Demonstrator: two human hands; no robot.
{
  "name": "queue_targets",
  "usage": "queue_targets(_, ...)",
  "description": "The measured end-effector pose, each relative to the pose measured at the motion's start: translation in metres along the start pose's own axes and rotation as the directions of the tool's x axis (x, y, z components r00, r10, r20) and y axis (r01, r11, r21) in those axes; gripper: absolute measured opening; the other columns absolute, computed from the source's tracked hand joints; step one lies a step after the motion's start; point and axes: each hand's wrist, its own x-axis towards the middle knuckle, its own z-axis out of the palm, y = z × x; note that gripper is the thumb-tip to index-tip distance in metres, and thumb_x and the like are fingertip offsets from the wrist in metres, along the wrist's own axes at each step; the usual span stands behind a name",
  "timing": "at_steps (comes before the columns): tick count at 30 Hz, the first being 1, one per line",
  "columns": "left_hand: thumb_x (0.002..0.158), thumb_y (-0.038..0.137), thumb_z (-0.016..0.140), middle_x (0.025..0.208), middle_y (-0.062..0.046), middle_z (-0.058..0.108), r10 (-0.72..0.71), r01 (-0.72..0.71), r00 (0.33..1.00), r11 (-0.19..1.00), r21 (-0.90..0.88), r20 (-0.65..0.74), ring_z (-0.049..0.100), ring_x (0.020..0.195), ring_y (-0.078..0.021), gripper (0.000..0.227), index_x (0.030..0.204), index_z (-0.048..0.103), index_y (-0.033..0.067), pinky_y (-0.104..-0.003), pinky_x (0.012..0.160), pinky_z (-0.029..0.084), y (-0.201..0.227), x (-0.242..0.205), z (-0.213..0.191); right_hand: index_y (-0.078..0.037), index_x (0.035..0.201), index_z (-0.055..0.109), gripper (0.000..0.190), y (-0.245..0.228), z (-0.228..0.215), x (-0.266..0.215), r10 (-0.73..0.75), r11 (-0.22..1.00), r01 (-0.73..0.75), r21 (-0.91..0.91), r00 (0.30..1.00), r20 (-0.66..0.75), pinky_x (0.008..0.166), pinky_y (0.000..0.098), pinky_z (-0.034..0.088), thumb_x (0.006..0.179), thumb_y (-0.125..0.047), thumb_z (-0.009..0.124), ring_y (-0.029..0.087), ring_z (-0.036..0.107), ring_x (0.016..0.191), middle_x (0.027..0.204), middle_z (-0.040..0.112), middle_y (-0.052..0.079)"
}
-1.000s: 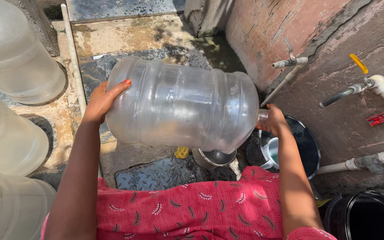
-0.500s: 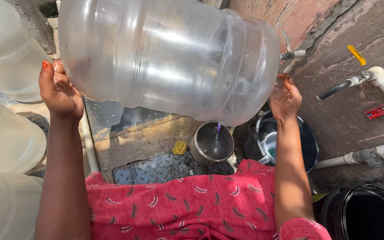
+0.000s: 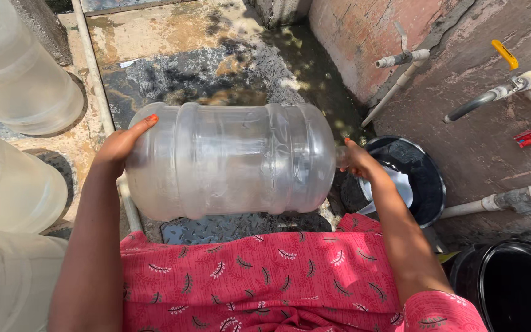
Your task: The person cleans a large plastic water jug by filling it with water and shaking it, then pouring the water out.
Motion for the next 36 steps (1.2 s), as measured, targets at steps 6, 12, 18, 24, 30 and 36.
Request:
queue_targets(6, 0.093, 0.039, 0.074, 0.127, -0.014, 0.062, 0.719, -0.666, 0.694, 0.659, -0.349, 0.031, 0.061, 0.115, -0.0159, 0.064, 0.138, 0.052, -0.0027, -0.032, 0.104, 0.048, 0.035, -0.027, -0.031, -0.011, 0.119, 0.063, 0.043, -0.052, -0.007, -0.031, -0.619, 0.6, 0.458, 0.656, 0.785, 0.019, 0.065, 0.0314, 0.043, 0.109, -0.045, 0.039, 0.017, 0.058, 0.079, 0.1, 0.067, 0.006)
queue_targets(12, 0.117, 0.057, 0.048, 0.125, -0.013, 0.061, 0.787, -0.597, 0.614, 0.418, -0.685, -0.055, 0.059, 0.114, -0.0205, 0.062, 0.13, 0.048, -0.004, -0.036, 0.105, 0.045, 0.043, -0.052, -0.048, -0.006, 0.137, 0.054, 0.048, -0.094, -0.029, -0.079, -0.678, 0.205, 0.386, 0.899, 0.719, -0.154, 0.1, 0.0412, 0.057, 0.101, -0.031, 0.034, 0.025, 0.07, 0.114, 0.125, 0.069, 0.009)
queue_targets(18, 0.091, 0.066, 0.053, 0.137, -0.011, 0.061, 0.367, -0.306, 0.929, 0.829, -0.468, 0.044, 0.057, 0.127, -0.0264, 0.086, 0.147, 0.046, 0.0017, -0.042, 0.109, 0.043, 0.002, -0.01, 0.004, -0.01, 0.12, 0.062, 0.057, -0.042, -0.029, -0.026, -0.272, 0.891, 0.272, 0.364, 0.961, -0.051, 0.059, 0.0336, 0.046, 0.102, -0.055, 0.031, 0.018, 0.06, 0.069, 0.097, 0.07, 0.008)
queue_targets(24, 0.089, 0.066, 0.072, 0.13, -0.029, 0.061, -0.048, 0.05, 0.998, 0.997, 0.052, -0.027, 0.062, 0.117, -0.0336, 0.095, 0.13, 0.059, -0.0192, -0.043, 0.097, 0.048, -0.029, 0.02, 0.016, -0.004, 0.096, 0.065, 0.079, 0.02, -0.018, 0.028, 0.075, 0.981, -0.075, -0.177, 0.997, -0.005, 0.049, 0.0341, 0.03, 0.102, -0.071, 0.023, 0.017, 0.04, 0.053, 0.071, 0.065, 0.01)
queue_targets(30, 0.084, 0.051, 0.075, 0.114, -0.023, 0.068, 0.323, -0.325, 0.945, 0.944, -0.055, -0.043, 0.065, 0.095, -0.0239, 0.071, 0.123, 0.07, -0.0092, -0.038, 0.083, 0.048, 0.016, -0.02, -0.009, -0.013, 0.114, 0.061, 0.052, -0.031, -0.023, -0.012, -0.375, 0.853, 0.34, 0.396, 0.927, 0.012, 0.065, 0.0323, 0.042, 0.113, -0.06, 0.038, 0.016, 0.054, 0.074, 0.098, 0.066, 0.006)
queue_targets(36, 0.111, 0.05, 0.065, 0.124, -0.007, 0.058, 0.801, -0.668, 0.569, 0.315, -0.674, -0.189, 0.056, 0.115, -0.0155, 0.058, 0.132, 0.047, -0.0012, -0.033, 0.104, 0.046, 0.035, -0.058, -0.032, -0.01, 0.141, 0.054, 0.043, -0.09, -0.025, -0.088, -0.847, 0.204, 0.551, 0.809, 0.513, -0.136, 0.124, 0.0478, 0.041, 0.105, -0.032, 0.054, 0.027, 0.053, 0.142, 0.146, 0.059, 0.007)
